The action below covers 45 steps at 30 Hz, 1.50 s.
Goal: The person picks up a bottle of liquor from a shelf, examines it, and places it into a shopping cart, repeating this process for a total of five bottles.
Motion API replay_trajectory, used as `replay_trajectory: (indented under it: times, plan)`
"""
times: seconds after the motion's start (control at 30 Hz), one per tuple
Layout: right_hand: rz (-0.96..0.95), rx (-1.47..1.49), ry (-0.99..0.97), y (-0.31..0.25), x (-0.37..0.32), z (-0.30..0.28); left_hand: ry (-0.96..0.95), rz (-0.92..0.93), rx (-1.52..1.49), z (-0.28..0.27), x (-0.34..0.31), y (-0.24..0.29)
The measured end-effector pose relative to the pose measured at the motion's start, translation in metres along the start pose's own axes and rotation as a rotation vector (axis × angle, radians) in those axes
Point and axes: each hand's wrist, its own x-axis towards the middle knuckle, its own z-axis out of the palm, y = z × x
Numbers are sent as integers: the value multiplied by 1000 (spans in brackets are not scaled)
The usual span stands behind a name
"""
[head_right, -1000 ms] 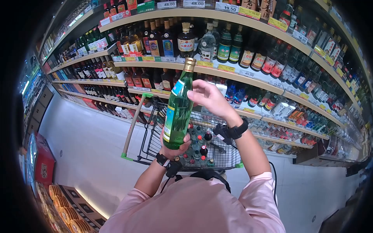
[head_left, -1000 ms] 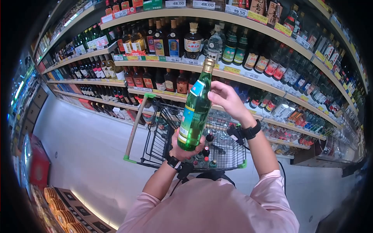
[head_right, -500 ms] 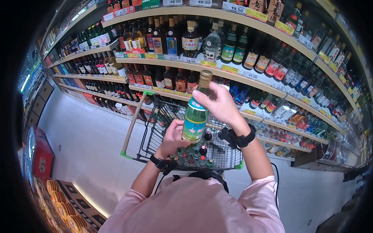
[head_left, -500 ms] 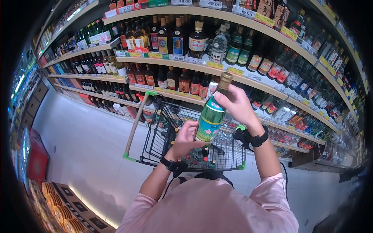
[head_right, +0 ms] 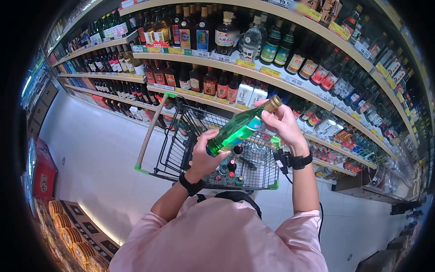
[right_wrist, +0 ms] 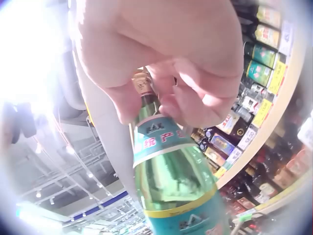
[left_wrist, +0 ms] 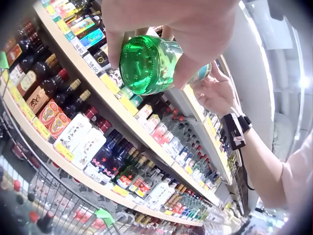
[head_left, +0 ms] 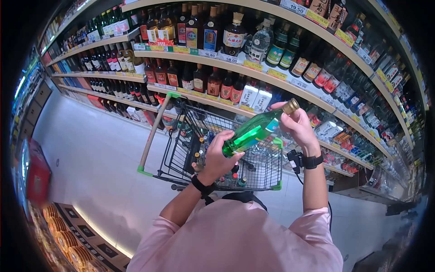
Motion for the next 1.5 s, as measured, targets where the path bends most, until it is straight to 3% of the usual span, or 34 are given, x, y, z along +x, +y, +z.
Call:
replay_trajectory:
  times: [0.07, 0.17, 0.2, 0.3, 0.43, 0.6, 0.73, 0.83, 0.87, 1.0, 1.13, 1.5]
  plan:
    - [-55, 57, 12, 3, -4, -4, -69, -39, -45, 3, -4, -2]
    - [-80, 27, 5, 1, -9, -11, -259, -280, -723, 10, -8, -12]
    - [-3, 72, 27, -3, -10, -13, -407, -367, -825, 4, -4, -9]
    - [-125, -39, 65, 8, -9, -13, -481, -445, -926, 11, -13, -18]
    - [-24, -174, -13, -11, -26, 1, -515, -440, -946, 17, -14, -30]
    - [6, -216, -54, -30, -33, 20, -597, -577, -1035, 19, -21, -50]
    - [-46, -425, -55, -36, -35, 37, -602, -562, -1022, 24, -24, -58]
    - [-203, -665, -34, -40, -39, 43, -610, -610, -1033, 26, -20, -56]
    - [-277, -726, -9, -38, -38, 44, -609, -635, -1047, 26, -17, -55]
    - [-235, -862, 55, -24, -39, 39, -443, -510, -1051, 28, -11, -50]
    - [-83, -894, 132, 17, -40, 21, -255, -624, -972, 14, -10, -47]
    - [224, -988, 247, 178, -57, -36, -15, -898, -1023, -34, -79, -50]
